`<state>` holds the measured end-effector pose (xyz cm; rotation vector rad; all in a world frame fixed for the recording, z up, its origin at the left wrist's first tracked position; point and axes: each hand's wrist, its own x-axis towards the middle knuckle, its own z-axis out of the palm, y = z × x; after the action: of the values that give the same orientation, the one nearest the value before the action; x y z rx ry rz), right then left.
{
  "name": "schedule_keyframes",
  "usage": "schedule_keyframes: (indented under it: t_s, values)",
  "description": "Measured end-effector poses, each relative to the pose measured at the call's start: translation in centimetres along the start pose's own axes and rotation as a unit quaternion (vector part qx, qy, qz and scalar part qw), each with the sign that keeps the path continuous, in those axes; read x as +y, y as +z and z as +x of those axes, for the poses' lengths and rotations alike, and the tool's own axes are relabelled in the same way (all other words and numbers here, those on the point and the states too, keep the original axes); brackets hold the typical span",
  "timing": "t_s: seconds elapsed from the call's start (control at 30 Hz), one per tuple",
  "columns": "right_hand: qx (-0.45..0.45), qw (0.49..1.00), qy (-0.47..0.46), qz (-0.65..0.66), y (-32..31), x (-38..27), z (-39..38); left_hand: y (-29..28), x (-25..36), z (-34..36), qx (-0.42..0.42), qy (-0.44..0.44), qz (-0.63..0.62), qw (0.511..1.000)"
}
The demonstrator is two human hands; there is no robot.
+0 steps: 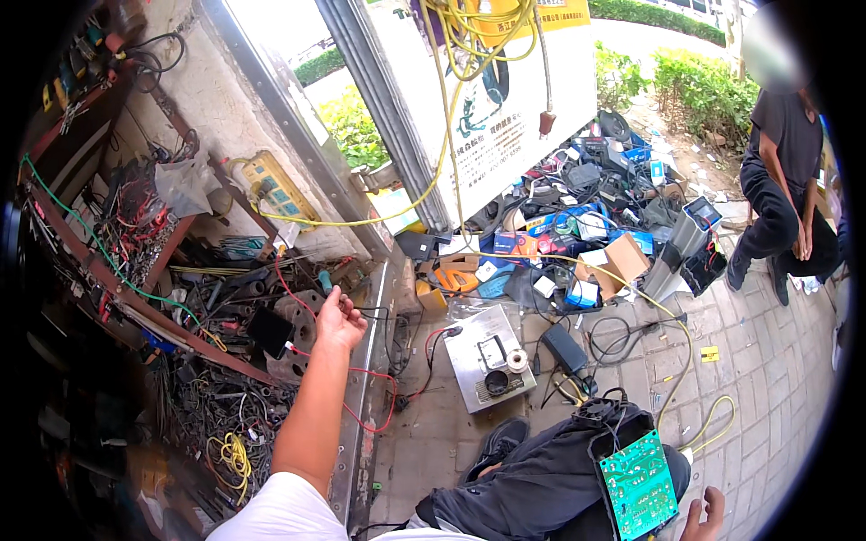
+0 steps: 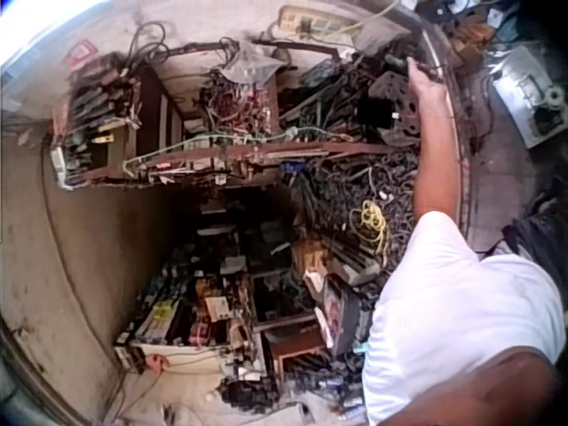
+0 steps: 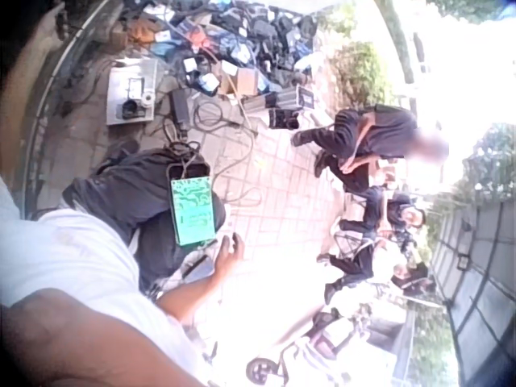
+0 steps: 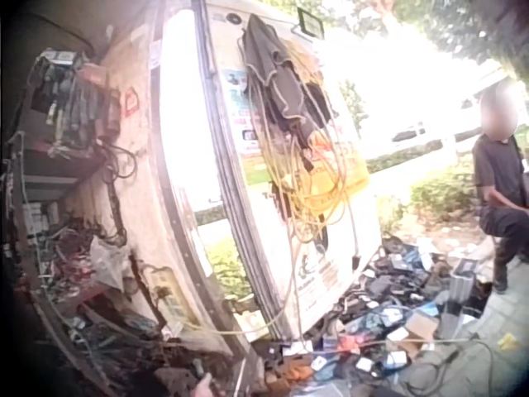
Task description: The person sits on the ground and uses a soldering iron to work on a green circuit board, then uses a multimeter to test connections on the board.
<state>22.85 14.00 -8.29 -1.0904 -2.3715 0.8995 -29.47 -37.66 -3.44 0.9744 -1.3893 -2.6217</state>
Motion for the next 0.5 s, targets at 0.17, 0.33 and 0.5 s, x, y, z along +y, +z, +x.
schedule_keyframes:
  t_s: [0.17,0.33,0.5]
  values:
    - [0.007,0.999,0.033,-0.019,-0.7,-1.7,-0.8,1.2,0.1,0.3,-0.004,-0.017,0.106,0.994]
    - [-0.006,0.999,0.035,-0.037,-0.7,-1.7,-0.9,2.2,2.1,3.5,-0.007,-0.081,-0.058,0.995]
    - [0.007,0.998,0.051,-0.032,-0.9,-2.3,-1.5,2.2,4.6,2.9,-0.078,-0.044,-0.112,0.990]
